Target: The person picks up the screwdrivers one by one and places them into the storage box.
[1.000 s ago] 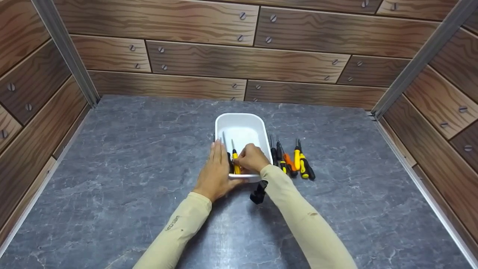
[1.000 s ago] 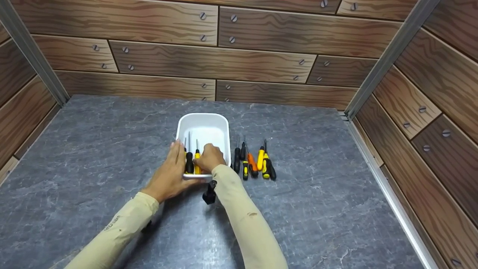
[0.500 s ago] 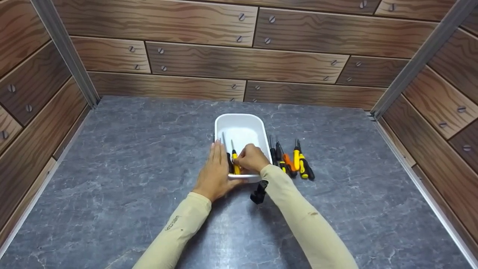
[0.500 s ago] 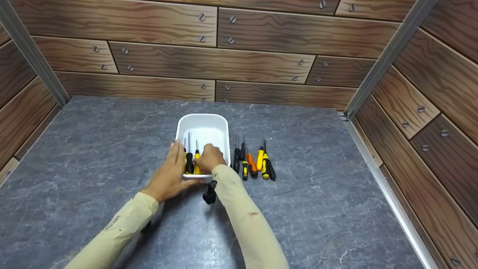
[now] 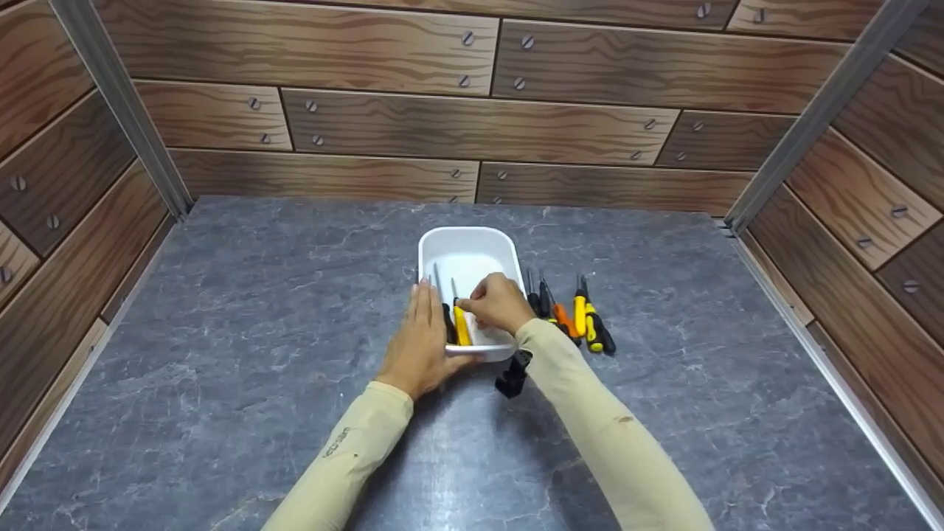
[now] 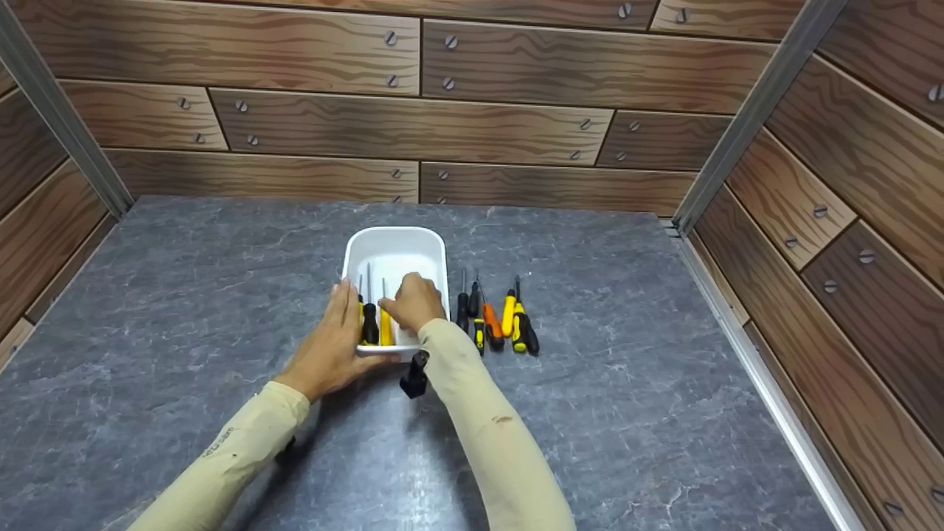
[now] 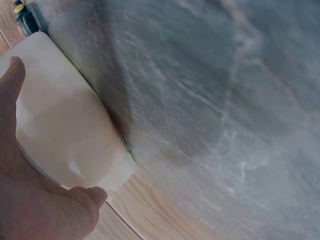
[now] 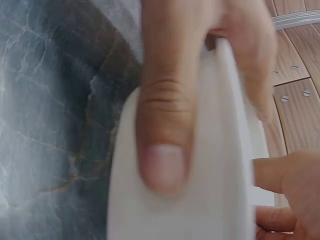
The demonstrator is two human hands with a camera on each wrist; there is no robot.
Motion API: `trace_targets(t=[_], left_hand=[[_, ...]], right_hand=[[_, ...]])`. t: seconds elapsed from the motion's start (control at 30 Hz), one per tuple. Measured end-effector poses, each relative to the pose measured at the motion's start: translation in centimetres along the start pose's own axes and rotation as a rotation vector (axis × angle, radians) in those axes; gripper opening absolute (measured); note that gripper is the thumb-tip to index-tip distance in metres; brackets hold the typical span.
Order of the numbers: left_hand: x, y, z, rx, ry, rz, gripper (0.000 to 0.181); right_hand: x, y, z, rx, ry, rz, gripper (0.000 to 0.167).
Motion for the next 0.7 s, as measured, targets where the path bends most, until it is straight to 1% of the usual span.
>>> trace_targets(t=[0.1,0.17,0.23,0.33,0.43,0.5,0.57,0.63,0.7], left_hand=[[0.1,0.0,-0.1,-0.008,0.015,0.000,0.124],[0.1,0.0,-0.2,-0.010,0.025,0.006,0.125],[0.1,0.0,-0.2,-0.003,0.018,0.007,0.125],[0.0,-0.1,-0.2,0.010,0.005,0.011,0.125],[0.0,-0.1,-0.2,0.012,0.005,0.014,0.125],[0.1,-0.2,-0.1,0.009,0.016,0.011,0.125],[0.1,-0.2,-0.1,0.003,0.025,0.005,0.125],[0.1,-0.2,-0.1,-0.003,0.030,0.000,0.125],[0.0,-0.2,-0.1,-0.007,0.035,-0.003,0.125]], right_hand=[[-0.9,0.0,0.0,-0.045,-0.040,0.043,0.026],[-1.7,0.2,0.0,-0.110,-0.088,0.069,0.027],[-2.7,0.5,0.0,-0.180,-0.153,0.108,0.026],[-4.4,0.7,-0.1,-0.265,-0.256,0.148,0.024],[-6.2,0.3,-0.5,-0.308,-0.353,0.158,0.022],[-7.4,-0.1,-0.9,-0.319,-0.409,0.150,0.020],[-8.6,-0.9,-1.3,-0.311,-0.453,0.139,0.019],[-9.6,-1.7,-1.7,-0.290,-0.479,0.119,0.019],[-10.4,-2.8,-2.1,-0.258,-0.483,0.122,0.020]])
Point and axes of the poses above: each hand's wrist, its own z-axis towards the middle knuckle, its own x-axis out of the palm, y = z × x, the point moved 5 cm from there along z, towards the middle knuckle, and after that the axes turned 9 degrees about -x, right-handed, at the moved point
